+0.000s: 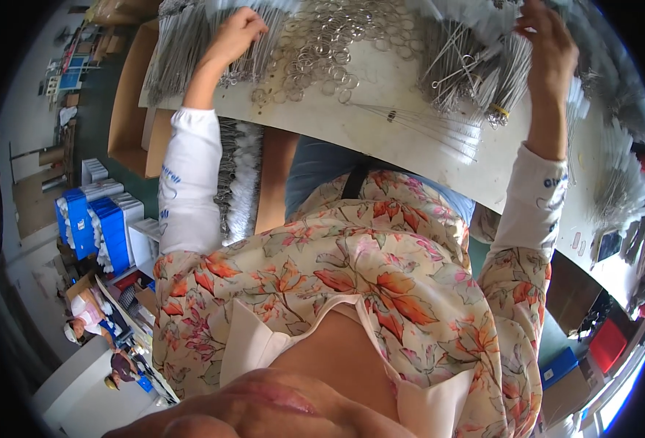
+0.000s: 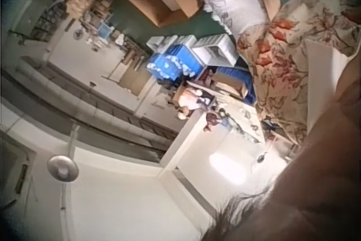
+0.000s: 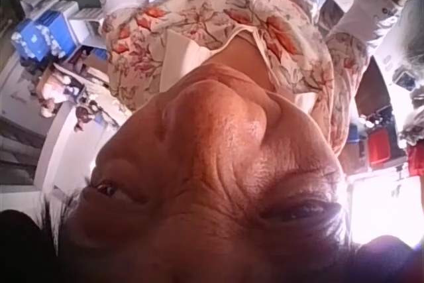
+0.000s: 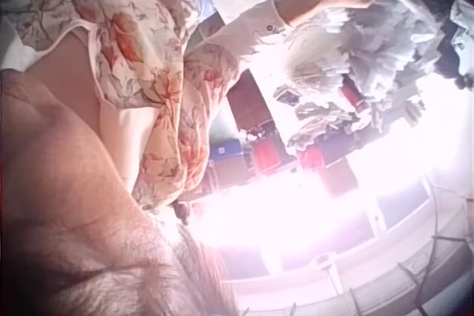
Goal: Assembling small wire brushes by attaching metal rings and plastic components by hand at a workbench.
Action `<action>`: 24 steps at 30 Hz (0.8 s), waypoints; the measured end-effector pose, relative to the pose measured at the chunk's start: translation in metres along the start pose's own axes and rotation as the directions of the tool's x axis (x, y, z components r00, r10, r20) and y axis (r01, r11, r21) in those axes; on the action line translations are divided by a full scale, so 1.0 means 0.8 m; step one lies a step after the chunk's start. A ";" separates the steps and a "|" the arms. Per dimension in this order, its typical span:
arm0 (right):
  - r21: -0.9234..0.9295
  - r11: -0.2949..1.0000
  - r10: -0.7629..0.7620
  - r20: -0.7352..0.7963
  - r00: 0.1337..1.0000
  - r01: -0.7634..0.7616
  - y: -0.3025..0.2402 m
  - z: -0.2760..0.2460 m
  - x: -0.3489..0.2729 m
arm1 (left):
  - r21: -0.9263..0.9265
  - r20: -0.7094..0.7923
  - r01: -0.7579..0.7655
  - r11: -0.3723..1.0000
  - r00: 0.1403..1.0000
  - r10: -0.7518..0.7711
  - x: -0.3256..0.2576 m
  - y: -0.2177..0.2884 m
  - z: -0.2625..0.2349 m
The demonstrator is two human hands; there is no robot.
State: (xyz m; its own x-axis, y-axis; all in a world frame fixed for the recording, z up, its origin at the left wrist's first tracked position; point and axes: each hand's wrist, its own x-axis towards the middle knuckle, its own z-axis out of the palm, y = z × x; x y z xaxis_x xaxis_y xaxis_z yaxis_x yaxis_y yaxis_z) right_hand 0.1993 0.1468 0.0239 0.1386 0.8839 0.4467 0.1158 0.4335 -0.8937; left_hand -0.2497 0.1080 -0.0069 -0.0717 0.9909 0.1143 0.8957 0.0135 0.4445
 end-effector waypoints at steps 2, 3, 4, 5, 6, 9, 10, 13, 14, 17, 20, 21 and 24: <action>0.213 0.976 0.060 -0.088 0.994 -0.040 -0.002 -0.061 0.009 | -0.545 -0.113 -0.157 0.823 0.987 0.114 0.001 0.006 -0.015; 0.211 0.975 0.106 -0.145 0.984 -0.074 -0.010 -0.082 -0.001 | -0.785 -0.157 -0.182 0.592 0.983 0.094 0.000 0.019 -0.034; 0.209 0.972 0.146 -0.199 0.969 -0.103 -0.024 -0.093 -0.012 | -0.683 -0.347 -0.323 0.655 0.933 0.098 0.007 -0.007 -0.046; -0.115 0.991 -0.068 -0.007 0.998 0.067 -0.024 -0.120 -0.022 | -0.815 -0.381 -0.274 0.510 0.918 -0.115 0.007 -0.035 -0.075; 0.001 1.000 -0.004 -0.084 0.996 0.004 -0.022 -0.144 -0.030 | -0.692 -0.450 -0.176 0.700 0.863 -0.228 0.019 -0.105 -0.099; -0.368 0.888 0.187 -0.261 0.947 -0.277 -0.045 -0.121 -0.065 | 0.187 -0.281 0.285 0.940 0.932 -0.227 0.035 -0.247 -0.136; -0.525 0.844 0.018 -0.175 0.984 -0.109 -0.025 -0.134 -0.069 | 0.440 -0.098 0.231 0.868 0.973 -0.209 0.028 -0.309 -0.142; -0.829 0.500 0.237 -0.147 0.960 -0.250 -0.030 -0.128 -0.097 | 0.409 -0.123 0.135 0.903 0.988 -0.092 0.041 -0.322 -0.123; -0.887 0.390 0.299 -0.130 0.945 -0.246 -0.027 -0.133 -0.106 | 0.214 -0.132 0.259 0.942 0.963 -0.235 0.048 -0.306 -0.113; -0.949 0.279 0.147 -0.109 0.983 -0.147 0.001 -0.147 -0.117 | -0.073 -0.120 0.377 0.923 0.916 -0.383 0.046 -0.283 -0.105; -0.958 0.230 0.302 -0.099 0.948 -0.173 0.014 -0.153 -0.110 | -0.134 -0.105 0.396 0.908 0.906 -0.410 0.046 -0.279 -0.107; -0.963 0.230 0.293 -0.071 0.954 -0.143 0.019 -0.157 -0.106 | -0.110 -0.083 0.425 0.899 0.897 -0.434 0.045 -0.281 -0.108; -0.853 0.470 0.363 -0.049 0.930 -0.228 0.020 -0.156 -0.086 | 0.062 -0.123 0.242 0.968 0.965 -0.233 0.033 -0.335 -0.142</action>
State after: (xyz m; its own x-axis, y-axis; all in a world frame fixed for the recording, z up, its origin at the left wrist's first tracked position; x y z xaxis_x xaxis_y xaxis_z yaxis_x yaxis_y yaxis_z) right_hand 0.3144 0.0708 -0.0158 0.2190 0.9713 0.0928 0.8615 -0.1478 -0.4858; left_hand -0.5412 0.1151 -0.0222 -0.3320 0.9361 0.1163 0.8771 0.2610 0.4031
